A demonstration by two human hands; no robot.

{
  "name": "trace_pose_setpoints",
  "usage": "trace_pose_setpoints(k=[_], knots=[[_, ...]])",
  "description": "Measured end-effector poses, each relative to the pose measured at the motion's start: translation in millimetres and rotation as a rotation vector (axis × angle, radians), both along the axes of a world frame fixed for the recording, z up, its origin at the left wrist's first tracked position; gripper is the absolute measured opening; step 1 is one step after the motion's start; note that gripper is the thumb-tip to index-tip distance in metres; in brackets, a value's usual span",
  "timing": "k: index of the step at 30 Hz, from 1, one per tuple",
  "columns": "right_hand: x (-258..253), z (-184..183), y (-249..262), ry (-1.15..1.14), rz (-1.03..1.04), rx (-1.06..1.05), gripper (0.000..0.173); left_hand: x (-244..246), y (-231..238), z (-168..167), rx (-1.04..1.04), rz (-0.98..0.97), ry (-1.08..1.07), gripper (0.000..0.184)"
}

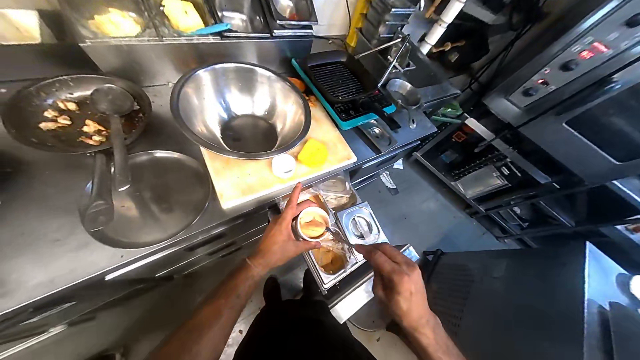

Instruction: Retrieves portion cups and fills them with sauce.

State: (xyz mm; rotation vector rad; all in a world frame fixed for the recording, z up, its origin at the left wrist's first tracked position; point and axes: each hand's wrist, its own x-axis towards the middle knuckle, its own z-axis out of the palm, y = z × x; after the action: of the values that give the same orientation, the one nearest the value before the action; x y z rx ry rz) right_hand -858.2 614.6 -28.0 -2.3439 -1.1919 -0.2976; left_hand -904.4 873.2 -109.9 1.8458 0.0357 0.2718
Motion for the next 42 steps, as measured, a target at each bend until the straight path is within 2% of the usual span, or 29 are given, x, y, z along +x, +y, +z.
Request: trace_pose_setpoints(k=[6,10,14,16,20,22,24,25,27,28,31,34,38,42], knots=[[3,15,-3,0.076,-0.009,0.035,0.032,-3,2,-8,-0.053,0.013,-0.056,0.131],[3,4,5,0.037,0.02,0.0,0.032,-4,-1,-8,-0.018,0.029,-0.097,0.127],[2,24,3,0.135,0.005,0.096,0.03,-6,4,-16,-0.006,0.079,-0.072,0.127],[8,19,2,0.385,-0.065,0.224,0.028,-7,7,-20,-0.029,0.089,-0.079,0.129],[20,-18,11,1.131,-0.25,0.659,0.03,-3,5,-20,-0.078,0.118,-0.05,0.129],[24,-38,14,1.428,-0.316,0.832,0.033,0,5,-22,-0.075,0.14,-0.019,0.129],[28,-54,16,1.593,-0.35,0.954,0.034,-2,10,-28,-0.054,0.177,0.007,0.127],[32,-62,18,1.601,-0.375,0.972,0.034,-7,13,-32,-0.056,0.213,0.02,0.127],[42,-83,23,1.459,-0.423,0.86,0.03,-23,25,-41,-0.097,0.31,0.069,0.129],[49,-100,26,1.322,-0.433,0.716,0.028,-34,31,-44,-0.122,0.354,0.099,0.131],[66,-146,37,0.859,-0.398,0.05,0.023,-69,45,-50,-0.179,0.45,0.149,0.135],[74,-187,65,0.671,-0.376,-0.31,0.028,-101,49,-61,-0.159,0.508,0.221,0.135],[68,-220,94,0.63,-0.38,-0.456,0.033,-131,46,-67,-0.173,0.552,0.263,0.135],[54,-233,98,0.704,-0.322,-0.321,0.028,-144,43,-64,-0.171,0.568,0.263,0.135]])
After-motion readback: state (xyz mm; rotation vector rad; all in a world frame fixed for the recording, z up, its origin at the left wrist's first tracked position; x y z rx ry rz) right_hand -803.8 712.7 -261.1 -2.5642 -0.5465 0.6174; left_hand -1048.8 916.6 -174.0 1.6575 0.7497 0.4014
